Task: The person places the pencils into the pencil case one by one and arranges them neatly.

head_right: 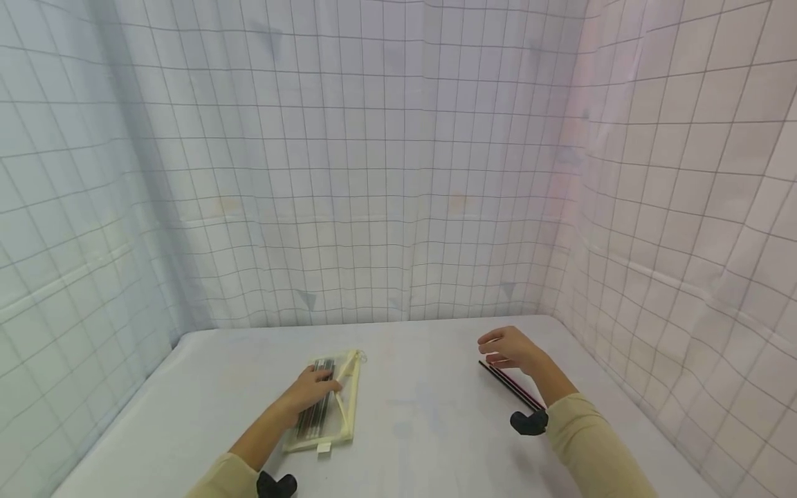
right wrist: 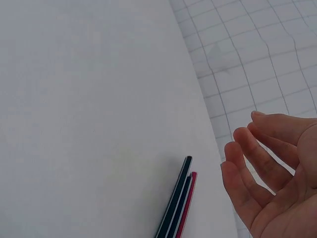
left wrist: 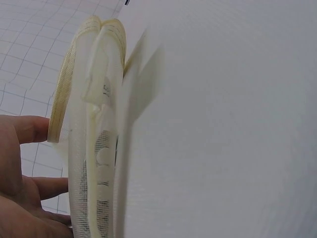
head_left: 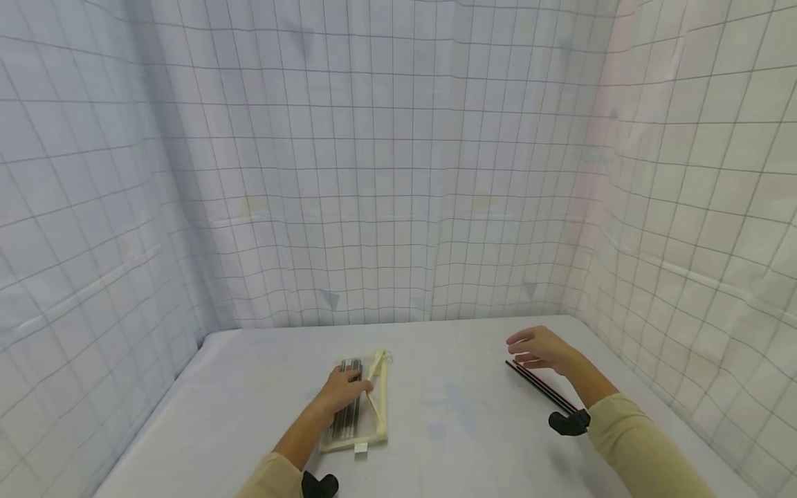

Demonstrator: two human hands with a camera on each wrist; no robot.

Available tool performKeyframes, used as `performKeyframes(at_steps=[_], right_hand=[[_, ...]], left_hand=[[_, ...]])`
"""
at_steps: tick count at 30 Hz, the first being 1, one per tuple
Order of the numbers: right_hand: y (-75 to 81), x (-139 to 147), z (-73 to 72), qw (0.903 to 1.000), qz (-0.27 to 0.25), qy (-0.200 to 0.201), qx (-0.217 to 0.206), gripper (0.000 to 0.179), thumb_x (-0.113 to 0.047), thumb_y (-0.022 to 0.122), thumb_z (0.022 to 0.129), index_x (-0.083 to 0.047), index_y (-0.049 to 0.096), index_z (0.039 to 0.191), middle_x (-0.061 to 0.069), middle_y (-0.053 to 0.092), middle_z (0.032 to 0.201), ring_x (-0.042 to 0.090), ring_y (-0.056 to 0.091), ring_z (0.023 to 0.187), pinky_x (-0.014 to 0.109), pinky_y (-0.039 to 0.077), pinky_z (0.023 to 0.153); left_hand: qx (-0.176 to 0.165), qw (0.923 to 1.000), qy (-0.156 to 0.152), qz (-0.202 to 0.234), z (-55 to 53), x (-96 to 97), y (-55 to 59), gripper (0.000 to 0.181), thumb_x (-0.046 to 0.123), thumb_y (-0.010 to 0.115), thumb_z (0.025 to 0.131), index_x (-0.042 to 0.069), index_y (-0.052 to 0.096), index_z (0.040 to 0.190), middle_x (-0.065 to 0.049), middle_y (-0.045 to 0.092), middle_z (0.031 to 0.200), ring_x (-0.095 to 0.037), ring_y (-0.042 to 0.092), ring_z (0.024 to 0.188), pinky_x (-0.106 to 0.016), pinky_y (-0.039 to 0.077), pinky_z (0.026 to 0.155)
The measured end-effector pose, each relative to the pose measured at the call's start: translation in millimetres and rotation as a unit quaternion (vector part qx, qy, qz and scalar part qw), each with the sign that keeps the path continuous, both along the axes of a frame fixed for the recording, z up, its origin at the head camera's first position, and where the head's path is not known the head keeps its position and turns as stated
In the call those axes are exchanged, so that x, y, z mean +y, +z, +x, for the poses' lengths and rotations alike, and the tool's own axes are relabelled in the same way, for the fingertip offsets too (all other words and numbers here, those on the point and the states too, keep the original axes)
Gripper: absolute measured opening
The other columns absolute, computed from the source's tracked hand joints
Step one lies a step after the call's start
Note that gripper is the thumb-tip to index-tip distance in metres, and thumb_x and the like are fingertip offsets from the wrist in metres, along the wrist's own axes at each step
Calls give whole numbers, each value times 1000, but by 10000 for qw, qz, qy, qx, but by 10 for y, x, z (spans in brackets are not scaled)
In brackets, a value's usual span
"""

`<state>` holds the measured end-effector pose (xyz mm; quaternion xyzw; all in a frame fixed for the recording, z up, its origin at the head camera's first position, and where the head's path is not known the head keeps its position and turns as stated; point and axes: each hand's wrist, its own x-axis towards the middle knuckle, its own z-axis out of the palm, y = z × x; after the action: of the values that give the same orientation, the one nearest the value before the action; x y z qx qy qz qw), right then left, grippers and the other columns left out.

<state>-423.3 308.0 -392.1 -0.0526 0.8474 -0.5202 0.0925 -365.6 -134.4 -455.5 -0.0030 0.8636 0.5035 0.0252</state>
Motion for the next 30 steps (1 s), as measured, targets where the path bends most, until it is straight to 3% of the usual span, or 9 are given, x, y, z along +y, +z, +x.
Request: performKeyframes(at_steps=[11, 19, 25, 30], right_hand=[[-123, 418, 76, 9997, 58, -255, -17, 47, -13, 70, 99, 14, 56, 135, 17, 69, 120, 41, 67, 114, 40, 59, 86], [-284, 613, 137, 9989, 342, -319, -66, 35, -8, 70, 98, 13, 64, 125, 15, 71, 113, 25, 70, 97, 38, 59, 83], [-470, 675, 121, 9947, 944, -162, 363, 22, -4, 74, 93, 7, 74, 112, 6, 73, 99, 17, 65, 82, 29, 56, 70], [-545, 659, 115, 9860, 1465, 3, 792, 19, -10, 76, 92, 2, 76, 107, 3, 71, 95, 18, 59, 77, 31, 52, 66]], left_hand=[[-14, 10000, -18, 49, -21, -9, -23, 72, 27, 66, 90, -9, 47, 149, -37, 8, 164, -62, 13, 146, -74, 19, 112], [5, 9999, -104, 70, -37, -23, -21, 71, 27, 68, 92, -9, 46, 149, -38, 8, 163, -62, 14, 146, -74, 21, 112], [46, 10000, -61, -2, -40, -9, -20, 70, 26, 68, 93, -9, 47, 149, -38, 9, 163, -61, 14, 146, -73, 21, 112], [19, 9999, -71, 75, -28, -26, -18, 72, 26, 68, 92, -9, 45, 150, -37, 8, 164, -62, 12, 146, -74, 20, 112]])
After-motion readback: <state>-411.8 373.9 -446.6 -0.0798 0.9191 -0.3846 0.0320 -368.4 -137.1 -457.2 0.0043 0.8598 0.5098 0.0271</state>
